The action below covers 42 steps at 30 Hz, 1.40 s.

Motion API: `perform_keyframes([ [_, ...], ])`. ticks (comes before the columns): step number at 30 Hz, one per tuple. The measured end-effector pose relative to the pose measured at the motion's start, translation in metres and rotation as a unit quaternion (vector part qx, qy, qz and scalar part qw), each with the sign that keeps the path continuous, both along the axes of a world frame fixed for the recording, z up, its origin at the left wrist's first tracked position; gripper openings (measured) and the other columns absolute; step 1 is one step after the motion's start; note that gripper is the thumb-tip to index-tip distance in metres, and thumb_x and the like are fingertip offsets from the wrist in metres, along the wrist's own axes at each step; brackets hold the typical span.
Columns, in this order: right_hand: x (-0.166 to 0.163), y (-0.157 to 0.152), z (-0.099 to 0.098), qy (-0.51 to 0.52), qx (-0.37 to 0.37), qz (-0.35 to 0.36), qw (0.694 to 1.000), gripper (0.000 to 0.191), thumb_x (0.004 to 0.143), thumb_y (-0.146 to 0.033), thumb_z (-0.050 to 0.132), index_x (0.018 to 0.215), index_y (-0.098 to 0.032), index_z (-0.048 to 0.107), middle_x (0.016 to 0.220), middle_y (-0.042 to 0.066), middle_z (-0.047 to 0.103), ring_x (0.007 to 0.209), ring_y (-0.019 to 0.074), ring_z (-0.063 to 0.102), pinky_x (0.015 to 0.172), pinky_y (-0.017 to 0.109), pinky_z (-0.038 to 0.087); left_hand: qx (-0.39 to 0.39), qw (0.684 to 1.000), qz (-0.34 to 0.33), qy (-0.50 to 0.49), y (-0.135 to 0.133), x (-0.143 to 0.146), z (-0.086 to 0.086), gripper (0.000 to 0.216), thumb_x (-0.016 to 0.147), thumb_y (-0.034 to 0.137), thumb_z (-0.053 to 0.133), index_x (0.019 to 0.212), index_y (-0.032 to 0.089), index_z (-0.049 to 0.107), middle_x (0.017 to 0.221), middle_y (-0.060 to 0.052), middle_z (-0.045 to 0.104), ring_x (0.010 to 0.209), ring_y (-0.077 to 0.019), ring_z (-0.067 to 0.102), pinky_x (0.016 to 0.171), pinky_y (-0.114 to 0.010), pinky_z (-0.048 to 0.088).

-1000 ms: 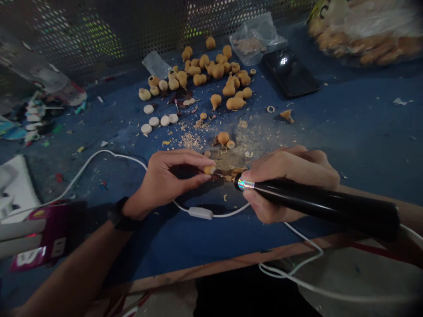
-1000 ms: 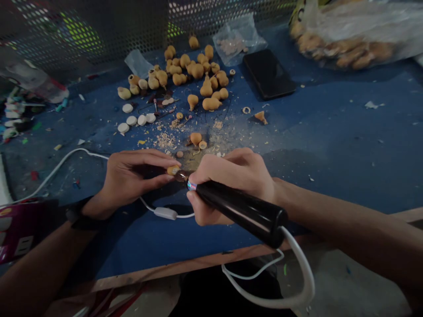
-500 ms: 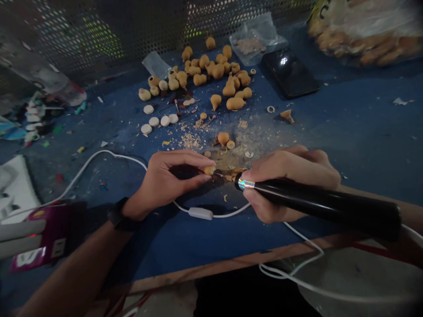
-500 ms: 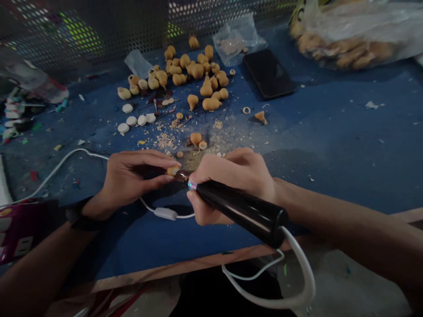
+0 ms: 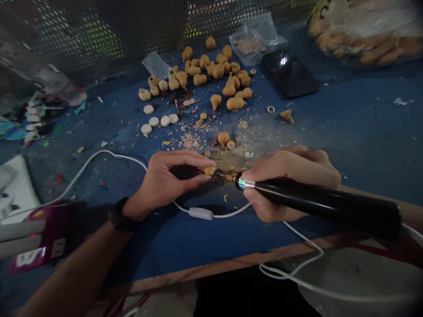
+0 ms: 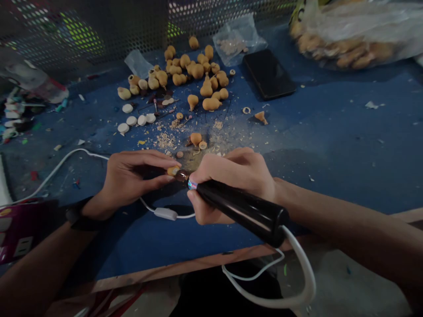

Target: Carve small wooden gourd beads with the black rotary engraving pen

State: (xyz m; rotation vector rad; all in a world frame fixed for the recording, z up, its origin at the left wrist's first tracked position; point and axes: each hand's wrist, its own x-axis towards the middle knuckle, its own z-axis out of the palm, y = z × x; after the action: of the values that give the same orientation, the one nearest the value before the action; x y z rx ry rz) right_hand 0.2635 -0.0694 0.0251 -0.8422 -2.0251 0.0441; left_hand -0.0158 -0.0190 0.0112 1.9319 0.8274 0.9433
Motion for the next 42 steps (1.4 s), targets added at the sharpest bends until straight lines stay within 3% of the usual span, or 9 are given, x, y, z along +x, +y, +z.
perform_keyframes([
  [7,-0.0010,0.0001,0.0009,0.012,-0.001,-0.013,1.000,0.010,0.101,-0.022,0.068,0.100,-0.032,0.065,0.070,-0.012,0.072,0.052,0.0131,0.069,0.052,0.029,0.058,0.004,1.000,-0.004,-0.016,-0.0006,-0.0001,-0.0015,0.021,0.093,0.025,0.104,0.112,0.034,0.098,0.108,-0.006,0.096,0.094,-0.0240,0.091,0.083,-0.032,0.075],
  [12,-0.0004,0.0007,0.0026,0.001,-0.004,-0.017,1.000,0.010,0.101,-0.022,0.069,0.101,-0.031,0.065,0.073,-0.010,0.074,0.051,0.0129,0.067,0.053,0.029,0.058,-0.023,1.000,0.012,-0.012,-0.0031,-0.0007,-0.0048,0.020,0.093,0.038,0.105,0.109,0.027,0.097,0.103,-0.009,0.095,0.083,-0.0235,0.089,0.074,-0.031,0.075],
  [17,-0.0008,-0.0019,0.0009,0.013,-0.030,-0.019,0.999,0.011,0.099,-0.023,0.071,0.102,-0.033,0.068,0.074,-0.012,0.074,0.054,0.0139,0.069,0.057,0.030,0.061,-0.057,0.997,0.025,-0.034,-0.0041,-0.0011,-0.0085,0.031,0.093,0.046,0.105,0.112,0.023,0.095,0.106,-0.010,0.095,0.086,-0.0218,0.090,0.083,-0.030,0.078],
  [22,-0.0014,-0.0006,0.0009,0.012,-0.005,0.001,1.000,0.012,0.098,-0.021,0.070,0.102,-0.031,0.067,0.075,-0.011,0.076,0.054,0.0131,0.068,0.057,0.029,0.058,-0.042,0.999,0.013,-0.029,-0.0034,-0.0010,-0.0074,0.019,0.097,0.039,0.101,0.111,0.027,0.095,0.111,-0.009,0.095,0.086,-0.0207,0.088,0.079,-0.029,0.076],
  [28,-0.0015,0.0018,0.0027,0.015,0.000,0.017,1.000,0.013,0.099,-0.020,0.069,0.102,-0.032,0.066,0.074,-0.011,0.076,0.054,0.0153,0.072,0.055,0.031,0.061,-0.005,0.999,0.019,-0.039,-0.0017,-0.0004,-0.0085,0.019,0.094,0.033,0.103,0.111,0.027,0.096,0.118,-0.010,0.094,0.091,-0.0201,0.088,0.080,-0.028,0.075],
  [36,-0.0027,0.0043,-0.0026,0.034,0.013,0.028,0.999,0.008,0.101,-0.020,0.071,0.101,-0.028,0.069,0.075,-0.011,0.076,0.056,0.0118,0.073,0.056,0.028,0.063,-0.017,0.998,0.005,-0.053,-0.0020,0.0005,-0.0065,0.018,0.095,0.032,0.104,0.110,0.025,0.096,0.109,-0.009,0.094,0.085,-0.0190,0.088,0.080,-0.027,0.075],
  [42,-0.0036,0.0010,-0.0032,0.028,0.010,-0.004,1.000,0.007,0.102,-0.025,0.067,0.101,-0.032,0.068,0.072,-0.013,0.074,0.055,0.0128,0.071,0.055,0.031,0.065,-0.035,0.999,0.024,-0.019,-0.0030,0.0025,-0.0022,0.019,0.091,0.036,0.107,0.104,0.026,0.097,0.104,-0.007,0.095,0.082,-0.0207,0.088,0.076,-0.029,0.076],
])
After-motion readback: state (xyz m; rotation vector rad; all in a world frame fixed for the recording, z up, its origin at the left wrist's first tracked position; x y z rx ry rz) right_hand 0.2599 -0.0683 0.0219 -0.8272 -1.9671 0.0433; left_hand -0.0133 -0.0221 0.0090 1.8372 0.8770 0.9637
